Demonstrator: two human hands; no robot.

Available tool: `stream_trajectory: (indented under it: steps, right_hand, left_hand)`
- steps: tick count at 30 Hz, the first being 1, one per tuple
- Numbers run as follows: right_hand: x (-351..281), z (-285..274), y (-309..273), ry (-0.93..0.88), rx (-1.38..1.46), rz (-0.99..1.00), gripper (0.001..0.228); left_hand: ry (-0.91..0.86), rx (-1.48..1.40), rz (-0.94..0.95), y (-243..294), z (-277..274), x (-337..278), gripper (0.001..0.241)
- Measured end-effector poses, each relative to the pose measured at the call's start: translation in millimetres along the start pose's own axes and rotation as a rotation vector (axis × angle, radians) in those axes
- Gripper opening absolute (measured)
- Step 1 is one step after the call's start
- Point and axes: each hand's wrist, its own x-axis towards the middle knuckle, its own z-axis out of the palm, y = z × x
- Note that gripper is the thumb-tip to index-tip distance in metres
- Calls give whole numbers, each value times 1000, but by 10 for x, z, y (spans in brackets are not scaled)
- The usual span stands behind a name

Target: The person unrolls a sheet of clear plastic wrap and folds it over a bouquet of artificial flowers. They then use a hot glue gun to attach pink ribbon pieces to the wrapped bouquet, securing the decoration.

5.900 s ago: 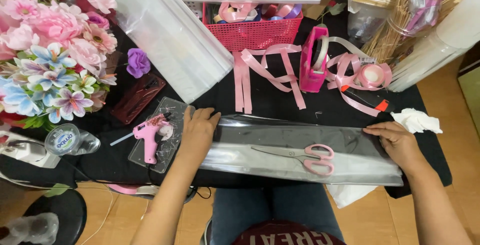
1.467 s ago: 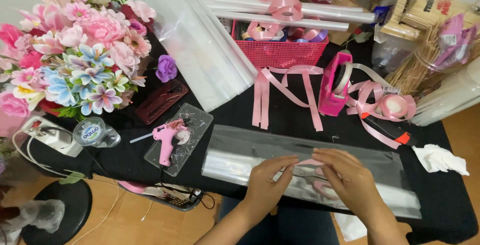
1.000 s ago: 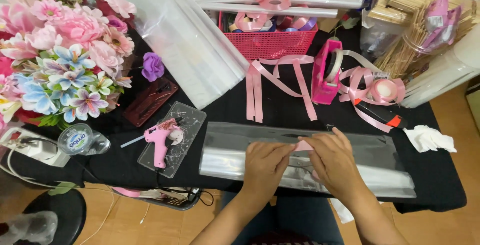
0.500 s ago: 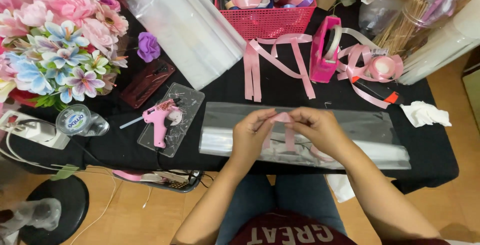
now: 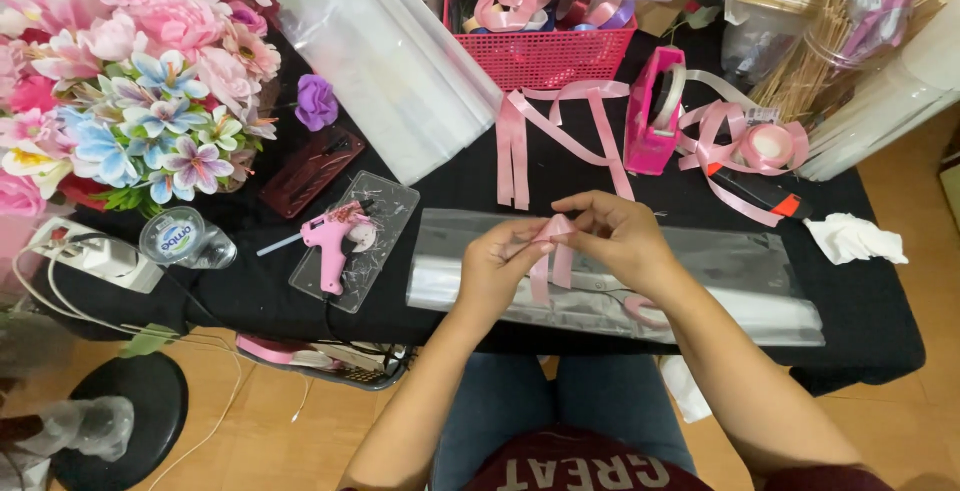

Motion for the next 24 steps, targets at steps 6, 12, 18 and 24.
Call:
stream_trajectory:
  steps: [6,12,18,24]
  right_hand:
    - [-10,89,-64,-19,106,16,33]
    - [-29,184,-73,-28,48,30,32]
    - [160,171,82,-111,-59,16,37]
    - [438,280,94,-163,25,20,20]
  left_hand:
    - [-72,57,15,100,-38,11,48]
    - [-140,139,-19,329,-71,-64,65]
    - [-194,219,-43,462,-178,9,75]
    - [-230,266,-25,331,-392,230,85]
